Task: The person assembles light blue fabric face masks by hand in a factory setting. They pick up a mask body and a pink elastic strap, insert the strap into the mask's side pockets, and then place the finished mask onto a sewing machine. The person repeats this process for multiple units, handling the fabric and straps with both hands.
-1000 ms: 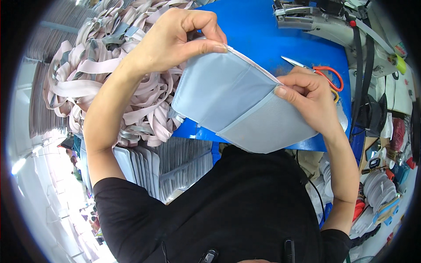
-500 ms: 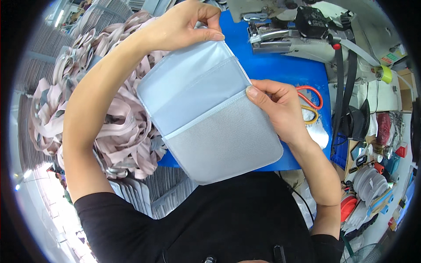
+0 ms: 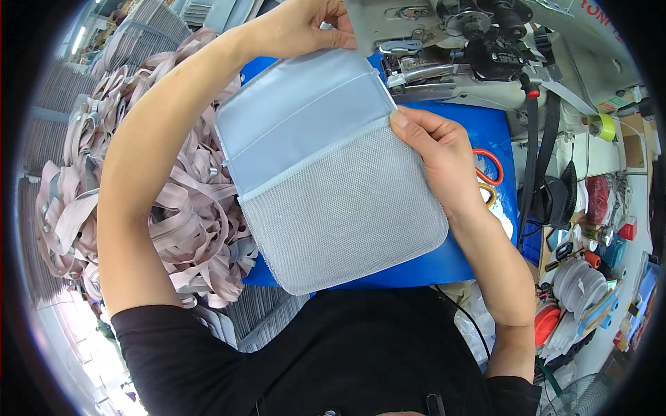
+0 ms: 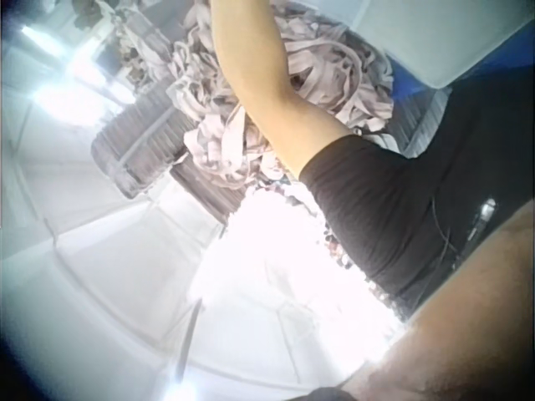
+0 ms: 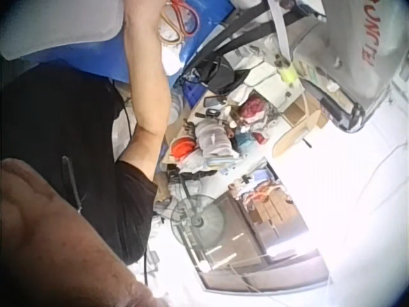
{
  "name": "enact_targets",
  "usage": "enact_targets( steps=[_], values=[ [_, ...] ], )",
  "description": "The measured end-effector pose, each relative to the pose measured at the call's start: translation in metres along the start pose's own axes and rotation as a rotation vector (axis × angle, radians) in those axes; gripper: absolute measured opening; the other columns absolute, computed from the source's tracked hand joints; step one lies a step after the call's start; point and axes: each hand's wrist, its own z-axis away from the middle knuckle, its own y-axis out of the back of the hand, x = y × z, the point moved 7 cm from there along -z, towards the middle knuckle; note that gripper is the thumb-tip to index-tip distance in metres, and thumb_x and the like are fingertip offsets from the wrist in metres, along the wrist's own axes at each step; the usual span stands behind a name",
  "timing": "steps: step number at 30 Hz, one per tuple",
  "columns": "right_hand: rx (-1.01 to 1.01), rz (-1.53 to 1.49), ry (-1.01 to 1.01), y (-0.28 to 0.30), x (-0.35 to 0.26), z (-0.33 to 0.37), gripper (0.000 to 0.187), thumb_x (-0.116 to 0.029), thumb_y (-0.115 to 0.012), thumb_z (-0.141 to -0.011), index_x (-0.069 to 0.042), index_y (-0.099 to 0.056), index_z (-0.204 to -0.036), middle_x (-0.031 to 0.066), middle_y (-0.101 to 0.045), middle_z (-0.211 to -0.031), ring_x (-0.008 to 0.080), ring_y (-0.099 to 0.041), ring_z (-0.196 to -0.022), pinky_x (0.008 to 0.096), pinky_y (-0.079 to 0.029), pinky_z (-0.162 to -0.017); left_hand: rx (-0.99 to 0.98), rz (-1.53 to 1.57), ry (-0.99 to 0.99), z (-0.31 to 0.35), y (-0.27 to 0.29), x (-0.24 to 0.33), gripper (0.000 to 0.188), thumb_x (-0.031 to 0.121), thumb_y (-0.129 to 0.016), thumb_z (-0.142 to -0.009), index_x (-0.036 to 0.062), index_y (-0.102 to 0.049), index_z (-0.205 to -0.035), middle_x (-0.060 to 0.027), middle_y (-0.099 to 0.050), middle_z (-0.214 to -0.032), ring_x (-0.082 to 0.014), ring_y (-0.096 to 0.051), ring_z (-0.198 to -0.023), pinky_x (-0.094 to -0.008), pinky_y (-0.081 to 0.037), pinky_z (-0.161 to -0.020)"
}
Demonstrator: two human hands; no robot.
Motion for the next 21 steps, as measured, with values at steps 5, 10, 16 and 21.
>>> enact_targets(
  steps=[5,10,16,21],
  values=[
    [0.008,0.015,0.022,0.001,-0.002,-0.001,0.036,-0.026,-0.074,-0.098,0.004,-0.075,-0.118,0.0094,-0.077,-0.098,0.0108,-0.07,-0.083,0.0243,-0.055,-0.075,-0.015,0.049,0.051,-0.003,-0.001,-0.002,0.041,0.01,-0.071,-0.095,0.0018,-0.064,-0.134,-0.0168,-0.067,-0.133,-0.0277,-0.061,-0.124,-0.0402,-0.048,-0.107],
    [0.003,-0.046,0.022,0.004,0.0,-0.007,0.035,-0.024,-0.073,-0.097,0.004,-0.075,-0.118,0.0085,-0.076,-0.099,0.0103,-0.069,-0.085,0.0243,-0.054,-0.077,-0.033,-0.019,-0.029,-0.006,-0.003,-0.005,0.041,0.013,-0.071,-0.093,0.0016,-0.064,-0.132,-0.0176,-0.066,-0.134,-0.0301,-0.063,-0.119,-0.0399,-0.05,-0.104],
    [0.065,-0.107,0.073,0.006,-0.003,-0.017,0.033,-0.023,-0.074,-0.096,0.004,-0.075,-0.115,0.0069,-0.075,-0.097,0.0097,-0.066,-0.084,0.0242,-0.052,-0.076,-0.044,-0.06,-0.011,-0.009,0.0,-0.008,0.043,0.018,-0.075,-0.091,0.0013,-0.064,-0.129,-0.0182,-0.065,-0.133,-0.0297,-0.065,-0.115,-0.0394,-0.051,-0.1],
    [0.094,-0.165,0.092,0.001,0.001,-0.018,0.033,-0.024,-0.075,-0.095,0.005,-0.075,-0.112,0.0066,-0.075,-0.096,0.0102,-0.066,-0.084,0.025,-0.051,-0.076,0.017,-0.165,0.021,-0.001,0.002,-0.008,0.044,0.022,-0.077,-0.09,0.0011,-0.064,-0.126,-0.0188,-0.065,-0.132,-0.0295,-0.066,-0.111,-0.039,-0.053,-0.097]
  ],
)
